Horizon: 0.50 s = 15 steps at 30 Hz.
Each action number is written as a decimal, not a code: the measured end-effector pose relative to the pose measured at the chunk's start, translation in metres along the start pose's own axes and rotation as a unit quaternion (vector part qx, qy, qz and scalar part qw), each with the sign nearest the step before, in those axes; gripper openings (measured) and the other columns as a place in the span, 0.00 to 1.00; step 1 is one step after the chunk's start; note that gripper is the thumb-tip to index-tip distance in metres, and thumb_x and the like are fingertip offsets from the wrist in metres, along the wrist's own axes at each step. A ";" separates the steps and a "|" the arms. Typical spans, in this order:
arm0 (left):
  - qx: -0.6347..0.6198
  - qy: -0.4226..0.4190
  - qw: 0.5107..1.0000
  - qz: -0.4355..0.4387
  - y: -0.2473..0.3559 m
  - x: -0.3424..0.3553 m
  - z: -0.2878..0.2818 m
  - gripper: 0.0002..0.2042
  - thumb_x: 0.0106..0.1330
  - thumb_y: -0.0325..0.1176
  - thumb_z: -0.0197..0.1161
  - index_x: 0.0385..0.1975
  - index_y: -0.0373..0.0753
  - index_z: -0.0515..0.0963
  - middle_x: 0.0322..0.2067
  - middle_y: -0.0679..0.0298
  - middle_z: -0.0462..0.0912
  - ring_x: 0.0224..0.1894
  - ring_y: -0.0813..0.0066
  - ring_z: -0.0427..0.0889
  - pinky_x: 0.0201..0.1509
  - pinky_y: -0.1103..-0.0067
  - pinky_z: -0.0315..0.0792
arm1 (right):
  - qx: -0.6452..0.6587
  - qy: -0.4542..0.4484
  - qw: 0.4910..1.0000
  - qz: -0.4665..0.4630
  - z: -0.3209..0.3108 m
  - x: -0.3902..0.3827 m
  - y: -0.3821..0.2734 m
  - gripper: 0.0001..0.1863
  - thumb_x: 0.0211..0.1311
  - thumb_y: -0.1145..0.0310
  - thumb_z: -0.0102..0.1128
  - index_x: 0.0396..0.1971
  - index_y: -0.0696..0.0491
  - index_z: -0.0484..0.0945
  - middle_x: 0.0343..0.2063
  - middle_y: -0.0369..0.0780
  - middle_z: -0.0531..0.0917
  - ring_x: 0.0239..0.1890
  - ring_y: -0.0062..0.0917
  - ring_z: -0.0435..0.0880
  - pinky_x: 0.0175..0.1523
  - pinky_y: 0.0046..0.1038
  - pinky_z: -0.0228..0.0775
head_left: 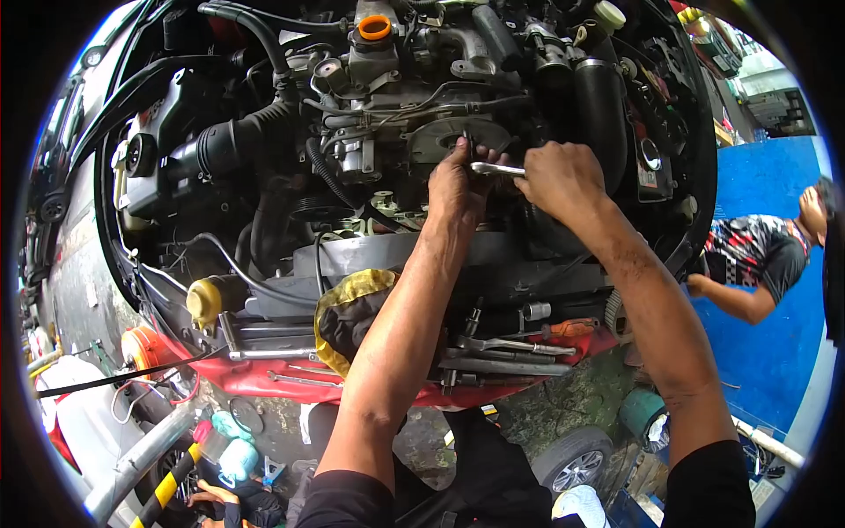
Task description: Replacing or repairing internal engine components including gears and pulleys.
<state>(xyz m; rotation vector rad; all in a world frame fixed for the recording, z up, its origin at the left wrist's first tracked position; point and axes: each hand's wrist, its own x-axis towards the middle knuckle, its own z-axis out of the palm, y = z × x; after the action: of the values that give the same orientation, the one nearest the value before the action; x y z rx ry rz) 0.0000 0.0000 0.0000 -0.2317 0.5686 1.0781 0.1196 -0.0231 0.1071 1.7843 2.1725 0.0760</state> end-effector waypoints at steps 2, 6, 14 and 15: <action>-0.025 0.036 0.999 -0.021 0.000 0.001 0.000 0.11 0.70 0.36 0.55 0.38 0.33 0.71 0.30 0.60 0.73 0.31 0.68 0.75 0.52 0.65 0.77 | 0.004 0.006 1.000 -0.002 0.005 0.000 0.005 0.12 0.49 0.56 0.65 0.23 0.50 0.83 0.17 0.40 0.83 0.23 0.33 0.85 0.30 0.31 0.78; -0.037 -0.042 0.998 -0.037 0.005 0.001 0.003 0.11 0.70 0.36 0.54 0.37 0.33 0.71 0.29 0.61 0.71 0.28 0.70 0.73 0.50 0.65 0.77 | 0.010 0.038 0.999 -0.001 0.015 0.003 0.006 0.10 0.49 0.57 0.65 0.21 0.49 0.83 0.17 0.40 0.82 0.22 0.32 0.85 0.29 0.32 0.77; 0.031 -0.011 0.999 0.003 -0.002 0.003 0.005 0.13 0.71 0.40 0.53 0.33 0.34 0.69 0.23 0.65 0.68 0.27 0.72 0.72 0.49 0.65 0.76 | 0.033 0.051 0.998 0.015 0.021 0.006 0.013 0.10 0.49 0.58 0.62 0.21 0.49 0.84 0.19 0.40 0.83 0.25 0.34 0.86 0.31 0.33 0.79; 0.024 0.006 1.000 -0.016 0.001 -0.005 0.007 0.14 0.72 0.41 0.53 0.38 0.32 0.72 0.23 0.67 0.69 0.27 0.73 0.72 0.47 0.64 0.77 | 0.027 0.012 0.999 0.013 0.015 0.003 0.009 0.11 0.50 0.57 0.63 0.21 0.49 0.84 0.19 0.40 0.84 0.25 0.34 0.86 0.32 0.33 0.79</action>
<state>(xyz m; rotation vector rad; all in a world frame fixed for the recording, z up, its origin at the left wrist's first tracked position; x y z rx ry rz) -0.0001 0.0004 0.0088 -0.2054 0.5987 1.0320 0.1317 -0.0212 0.0949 1.8518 2.1873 0.0452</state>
